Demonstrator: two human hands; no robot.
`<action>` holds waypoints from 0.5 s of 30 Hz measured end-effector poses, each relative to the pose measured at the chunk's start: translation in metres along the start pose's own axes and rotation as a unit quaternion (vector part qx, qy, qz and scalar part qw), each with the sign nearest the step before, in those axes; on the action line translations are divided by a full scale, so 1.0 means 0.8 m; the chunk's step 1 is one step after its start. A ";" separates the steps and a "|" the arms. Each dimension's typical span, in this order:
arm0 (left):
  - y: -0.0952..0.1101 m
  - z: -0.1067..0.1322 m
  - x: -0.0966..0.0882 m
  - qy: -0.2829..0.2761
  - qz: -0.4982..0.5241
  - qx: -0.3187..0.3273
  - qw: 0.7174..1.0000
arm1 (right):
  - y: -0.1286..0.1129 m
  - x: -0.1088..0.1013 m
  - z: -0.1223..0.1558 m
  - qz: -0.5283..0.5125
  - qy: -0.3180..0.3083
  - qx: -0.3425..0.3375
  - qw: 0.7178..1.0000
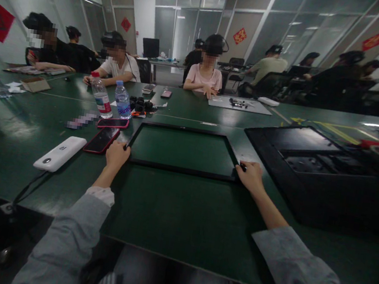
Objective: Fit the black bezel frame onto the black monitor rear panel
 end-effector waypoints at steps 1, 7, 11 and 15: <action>-0.001 -0.001 0.001 0.000 0.002 0.002 1.000 | 0.001 0.000 0.000 -0.003 -0.001 0.004 1.000; -0.002 -0.005 0.004 -0.010 0.011 0.008 1.000 | 0.003 0.000 -0.002 -0.018 -0.015 -0.007 1.000; 0.003 -0.006 0.004 -0.008 0.036 0.038 0.999 | 0.000 -0.004 -0.001 -0.047 0.002 -0.001 0.999; 0.011 -0.007 0.006 -0.008 0.065 0.088 0.994 | -0.004 -0.009 0.001 -0.069 0.013 -0.006 0.997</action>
Point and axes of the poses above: each hand's wrist, its own z-axis away from the middle knuckle, its own x-axis out of the palm, y = z × x, the point moved 3 cm from there along -z, towards the middle knuckle, and after that the axes turned 13 degrees about -y, right-handed, at the moved point
